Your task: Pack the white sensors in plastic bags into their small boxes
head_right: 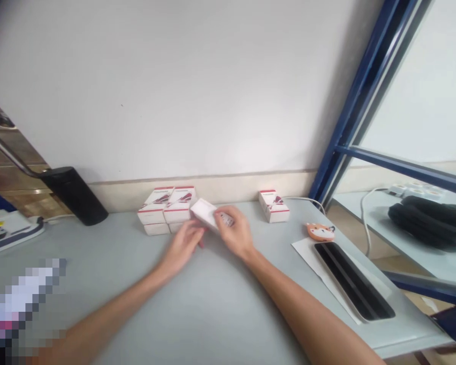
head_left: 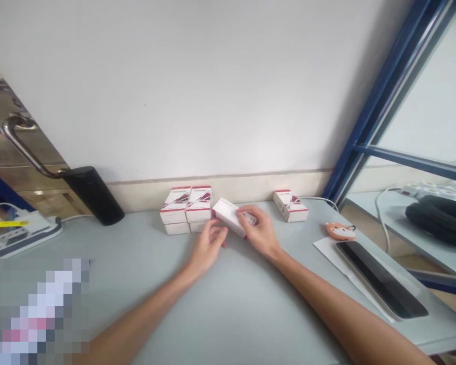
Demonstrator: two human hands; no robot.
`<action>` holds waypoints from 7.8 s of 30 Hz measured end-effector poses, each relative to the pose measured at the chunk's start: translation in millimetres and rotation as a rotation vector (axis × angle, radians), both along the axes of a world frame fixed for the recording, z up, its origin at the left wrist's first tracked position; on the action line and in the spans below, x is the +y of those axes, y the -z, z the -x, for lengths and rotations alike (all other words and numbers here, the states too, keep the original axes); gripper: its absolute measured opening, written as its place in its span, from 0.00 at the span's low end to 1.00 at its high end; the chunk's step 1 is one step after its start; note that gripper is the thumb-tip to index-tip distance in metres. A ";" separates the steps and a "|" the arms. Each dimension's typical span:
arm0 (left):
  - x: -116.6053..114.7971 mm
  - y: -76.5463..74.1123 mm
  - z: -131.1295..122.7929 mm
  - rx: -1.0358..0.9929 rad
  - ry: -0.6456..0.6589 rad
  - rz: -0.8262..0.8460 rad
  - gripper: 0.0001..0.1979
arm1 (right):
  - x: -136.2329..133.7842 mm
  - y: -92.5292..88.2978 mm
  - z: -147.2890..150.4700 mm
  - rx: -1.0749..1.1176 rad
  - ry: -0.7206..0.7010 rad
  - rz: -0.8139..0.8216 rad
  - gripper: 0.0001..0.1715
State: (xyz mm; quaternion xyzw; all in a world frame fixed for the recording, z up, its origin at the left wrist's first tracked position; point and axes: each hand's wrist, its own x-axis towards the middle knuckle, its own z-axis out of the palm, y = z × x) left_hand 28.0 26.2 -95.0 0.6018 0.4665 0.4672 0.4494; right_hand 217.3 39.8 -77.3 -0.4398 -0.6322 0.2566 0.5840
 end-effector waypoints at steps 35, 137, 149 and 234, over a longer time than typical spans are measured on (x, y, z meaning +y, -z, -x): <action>-55.5 -25.9 -8.0 0.693 -0.153 -1.338 0.33 | -46.4 -53.8 3.8 0.499 -0.397 0.600 0.26; -32.4 -29.7 12.0 0.644 0.025 -1.313 0.19 | -19.8 -9.9 2.4 -0.139 -0.034 0.177 0.14; -28.9 -40.5 12.0 0.667 -0.043 -1.283 0.21 | -18.8 -10.0 1.6 -0.174 0.147 -0.107 0.11; -26.6 -39.4 6.2 -0.797 0.193 0.572 0.22 | -19.4 -21.0 -0.4 0.037 -0.185 0.453 0.27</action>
